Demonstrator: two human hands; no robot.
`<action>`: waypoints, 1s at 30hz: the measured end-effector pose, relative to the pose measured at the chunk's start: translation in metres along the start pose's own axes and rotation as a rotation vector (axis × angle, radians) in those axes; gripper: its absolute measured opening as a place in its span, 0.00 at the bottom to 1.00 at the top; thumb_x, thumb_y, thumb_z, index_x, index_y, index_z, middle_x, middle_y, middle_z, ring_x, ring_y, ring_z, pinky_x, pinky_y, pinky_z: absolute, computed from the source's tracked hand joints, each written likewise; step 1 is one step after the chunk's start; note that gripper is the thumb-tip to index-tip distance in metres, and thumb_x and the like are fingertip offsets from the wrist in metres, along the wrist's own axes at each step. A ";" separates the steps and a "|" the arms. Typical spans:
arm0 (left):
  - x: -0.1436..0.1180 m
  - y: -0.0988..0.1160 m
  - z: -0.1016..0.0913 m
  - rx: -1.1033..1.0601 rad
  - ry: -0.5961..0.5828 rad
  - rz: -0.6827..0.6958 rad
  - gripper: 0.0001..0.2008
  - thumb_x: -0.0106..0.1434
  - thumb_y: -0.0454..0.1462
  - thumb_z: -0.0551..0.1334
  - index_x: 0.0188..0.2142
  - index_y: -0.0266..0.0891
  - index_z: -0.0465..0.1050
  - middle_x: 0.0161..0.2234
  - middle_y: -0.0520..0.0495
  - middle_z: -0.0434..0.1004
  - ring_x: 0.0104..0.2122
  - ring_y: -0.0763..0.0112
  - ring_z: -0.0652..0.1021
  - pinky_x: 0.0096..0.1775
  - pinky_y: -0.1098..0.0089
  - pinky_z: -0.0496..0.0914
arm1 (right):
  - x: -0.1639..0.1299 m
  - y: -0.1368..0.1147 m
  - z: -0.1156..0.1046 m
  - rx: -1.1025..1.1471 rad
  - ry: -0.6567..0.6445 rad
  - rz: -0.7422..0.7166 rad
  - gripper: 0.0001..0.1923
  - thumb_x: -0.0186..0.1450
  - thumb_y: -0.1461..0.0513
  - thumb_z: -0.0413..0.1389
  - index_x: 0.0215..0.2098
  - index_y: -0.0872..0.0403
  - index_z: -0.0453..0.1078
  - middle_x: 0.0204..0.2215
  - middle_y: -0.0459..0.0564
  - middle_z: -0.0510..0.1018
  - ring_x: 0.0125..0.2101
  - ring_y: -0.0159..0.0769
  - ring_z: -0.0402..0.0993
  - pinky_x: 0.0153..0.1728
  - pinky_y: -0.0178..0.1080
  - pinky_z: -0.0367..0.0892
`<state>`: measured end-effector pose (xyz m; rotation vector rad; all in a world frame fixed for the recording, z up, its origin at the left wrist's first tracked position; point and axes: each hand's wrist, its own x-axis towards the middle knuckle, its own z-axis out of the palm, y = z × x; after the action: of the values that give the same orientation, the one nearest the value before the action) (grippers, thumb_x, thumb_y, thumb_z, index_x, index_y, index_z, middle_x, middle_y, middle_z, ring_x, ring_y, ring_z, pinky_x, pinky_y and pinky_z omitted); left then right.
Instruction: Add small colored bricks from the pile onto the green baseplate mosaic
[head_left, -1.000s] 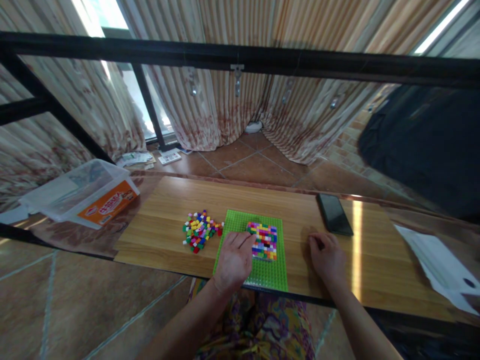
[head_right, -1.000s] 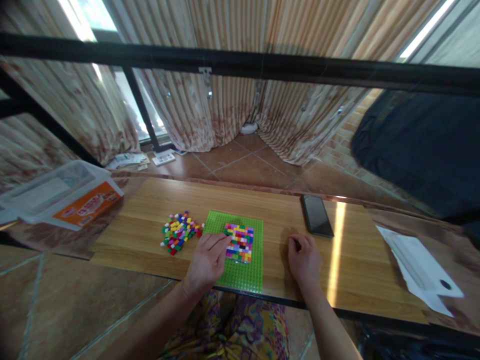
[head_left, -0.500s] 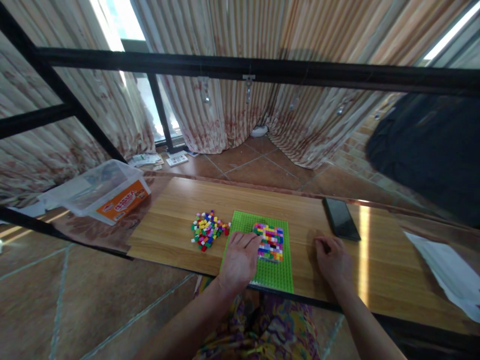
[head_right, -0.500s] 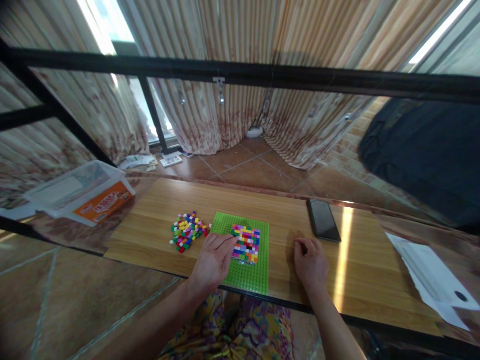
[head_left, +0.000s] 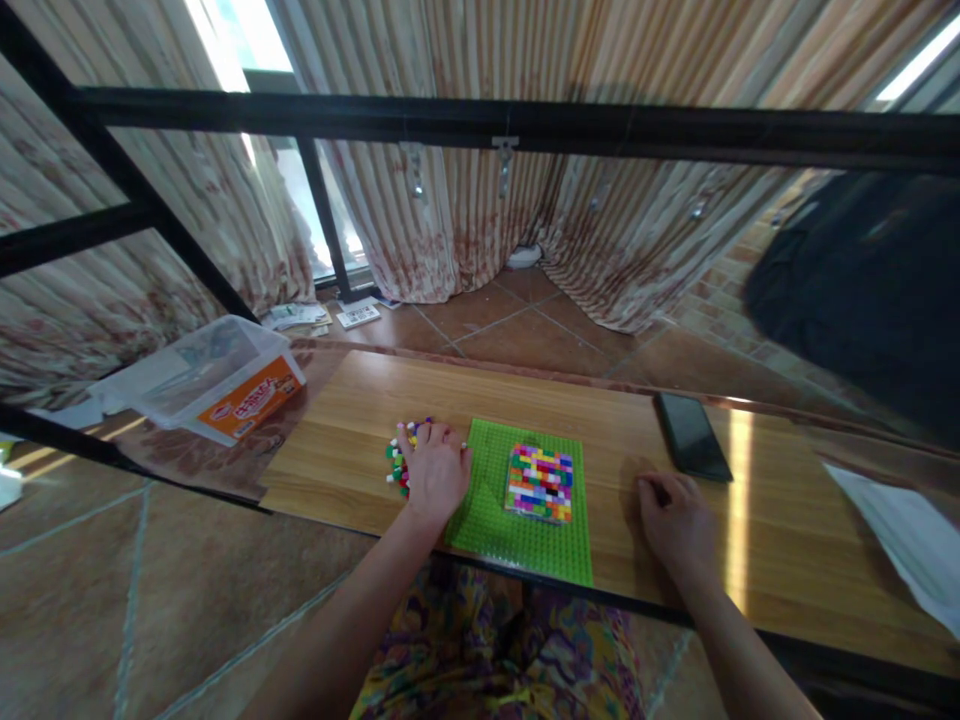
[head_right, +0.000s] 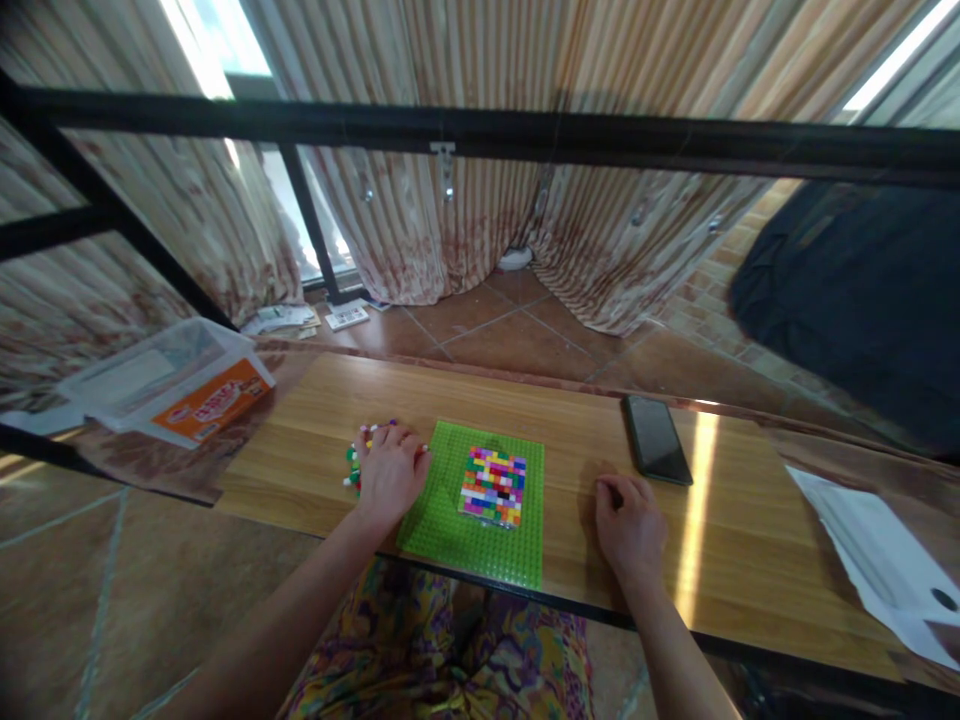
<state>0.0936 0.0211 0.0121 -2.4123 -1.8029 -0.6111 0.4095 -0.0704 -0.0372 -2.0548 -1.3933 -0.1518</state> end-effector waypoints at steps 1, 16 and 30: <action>0.001 0.002 0.002 0.006 -0.010 0.001 0.08 0.61 0.39 0.58 0.33 0.39 0.75 0.39 0.41 0.74 0.45 0.54 0.69 0.55 0.41 0.50 | 0.000 0.000 0.000 -0.001 0.000 0.001 0.17 0.63 0.53 0.48 0.33 0.55 0.73 0.34 0.54 0.75 0.32 0.38 0.68 0.32 0.39 0.61; 0.002 0.012 -0.007 -0.380 -0.002 0.017 0.10 0.65 0.36 0.53 0.32 0.40 0.73 0.32 0.46 0.74 0.35 0.66 0.73 0.39 0.65 0.66 | 0.000 -0.002 -0.001 0.009 0.002 -0.001 0.17 0.63 0.53 0.47 0.33 0.55 0.73 0.34 0.54 0.74 0.31 0.37 0.68 0.33 0.40 0.62; -0.024 0.034 0.002 -1.219 -0.148 -0.382 0.09 0.59 0.41 0.61 0.31 0.39 0.76 0.26 0.51 0.77 0.26 0.72 0.75 0.31 0.71 0.70 | 0.000 -0.003 -0.001 0.025 -0.010 -0.002 0.16 0.63 0.54 0.48 0.33 0.55 0.73 0.34 0.54 0.74 0.32 0.38 0.69 0.33 0.39 0.62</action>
<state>0.1203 -0.0102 0.0079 -2.6736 -2.3942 -2.1350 0.4069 -0.0701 -0.0350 -2.0359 -1.3969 -0.1244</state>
